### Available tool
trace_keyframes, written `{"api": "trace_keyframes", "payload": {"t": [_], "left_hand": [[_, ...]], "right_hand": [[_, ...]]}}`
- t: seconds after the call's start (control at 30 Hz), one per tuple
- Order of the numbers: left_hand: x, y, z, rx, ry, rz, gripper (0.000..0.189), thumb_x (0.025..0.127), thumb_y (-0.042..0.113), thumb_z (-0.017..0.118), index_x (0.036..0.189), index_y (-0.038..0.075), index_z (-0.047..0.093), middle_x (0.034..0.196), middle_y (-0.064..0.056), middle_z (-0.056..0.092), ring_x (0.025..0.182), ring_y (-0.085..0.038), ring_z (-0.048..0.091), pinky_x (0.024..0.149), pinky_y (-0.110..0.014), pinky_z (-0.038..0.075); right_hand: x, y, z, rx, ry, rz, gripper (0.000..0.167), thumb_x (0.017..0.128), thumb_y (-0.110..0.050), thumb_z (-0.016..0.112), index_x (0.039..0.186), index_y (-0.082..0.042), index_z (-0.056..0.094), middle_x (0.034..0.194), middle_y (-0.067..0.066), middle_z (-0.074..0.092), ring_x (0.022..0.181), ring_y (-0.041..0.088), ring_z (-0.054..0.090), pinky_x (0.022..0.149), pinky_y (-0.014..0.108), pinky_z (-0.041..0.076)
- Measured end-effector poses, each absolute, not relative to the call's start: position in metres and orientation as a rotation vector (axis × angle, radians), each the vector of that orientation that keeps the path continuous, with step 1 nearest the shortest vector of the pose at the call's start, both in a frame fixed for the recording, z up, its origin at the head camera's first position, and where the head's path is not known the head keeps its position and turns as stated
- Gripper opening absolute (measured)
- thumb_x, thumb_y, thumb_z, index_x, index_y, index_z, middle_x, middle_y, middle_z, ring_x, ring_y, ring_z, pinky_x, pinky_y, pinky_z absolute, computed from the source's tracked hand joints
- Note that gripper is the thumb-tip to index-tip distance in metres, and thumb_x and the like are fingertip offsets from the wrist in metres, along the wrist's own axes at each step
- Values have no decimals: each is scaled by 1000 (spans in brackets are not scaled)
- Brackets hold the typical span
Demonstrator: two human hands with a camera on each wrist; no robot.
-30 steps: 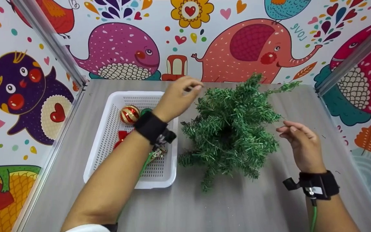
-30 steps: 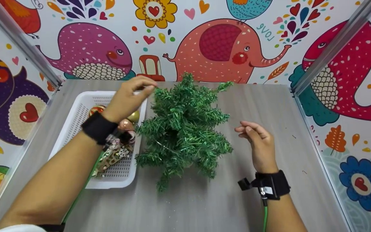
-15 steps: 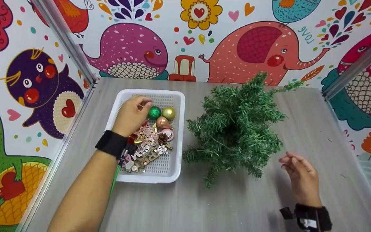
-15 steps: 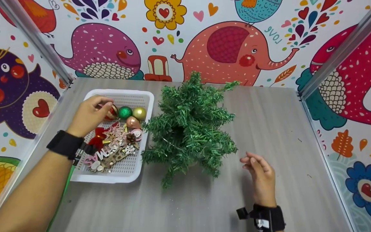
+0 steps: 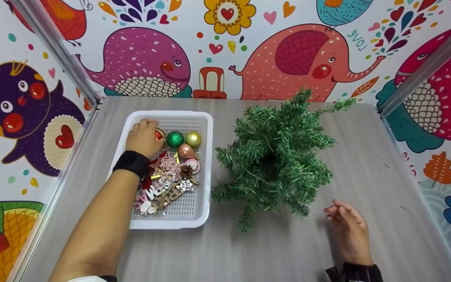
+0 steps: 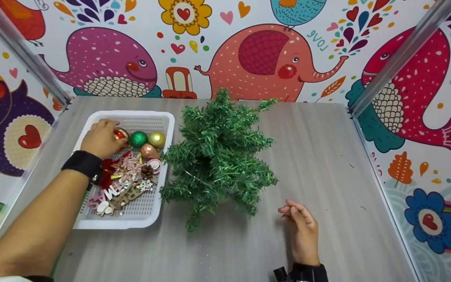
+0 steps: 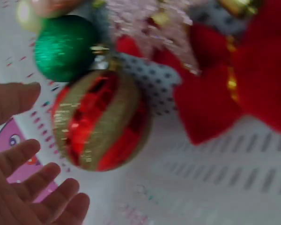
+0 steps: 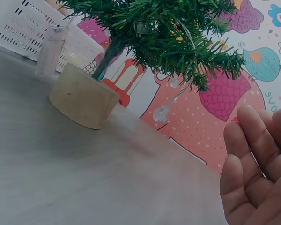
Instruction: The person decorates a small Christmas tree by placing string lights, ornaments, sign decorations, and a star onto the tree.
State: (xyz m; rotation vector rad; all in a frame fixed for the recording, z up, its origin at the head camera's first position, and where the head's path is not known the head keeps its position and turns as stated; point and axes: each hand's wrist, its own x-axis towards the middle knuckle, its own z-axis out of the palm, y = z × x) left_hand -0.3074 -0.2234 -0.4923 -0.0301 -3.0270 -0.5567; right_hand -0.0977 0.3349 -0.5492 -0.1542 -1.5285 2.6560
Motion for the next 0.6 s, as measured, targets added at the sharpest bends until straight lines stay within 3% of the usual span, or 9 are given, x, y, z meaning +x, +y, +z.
{"api": "trace_keyframes", "payload": {"t": [0.2, 0.6], "left_hand": [[-304, -226, -500, -40, -3100, -457, 75, 92, 27, 77, 152, -4, 43, 149, -35, 45, 134, -56, 45, 108, -67, 44], [-308, -221, -512, -39, -3093, -596, 72, 89, 18, 77, 149, -5, 44, 141, -36, 46, 123, -58, 50, 103, -66, 46]], "right_hand": [[-96, 333, -554, -77, -1474, 2680, 36, 110, -1, 39, 117, -3, 74, 100, 7, 79, 96, 17, 74, 83, 26, 59], [-97, 332, -557, -135, -1544, 2621, 32, 110, -4, 43, 118, -5, 74, 99, 5, 78, 96, 15, 74, 82, 25, 59]]}}
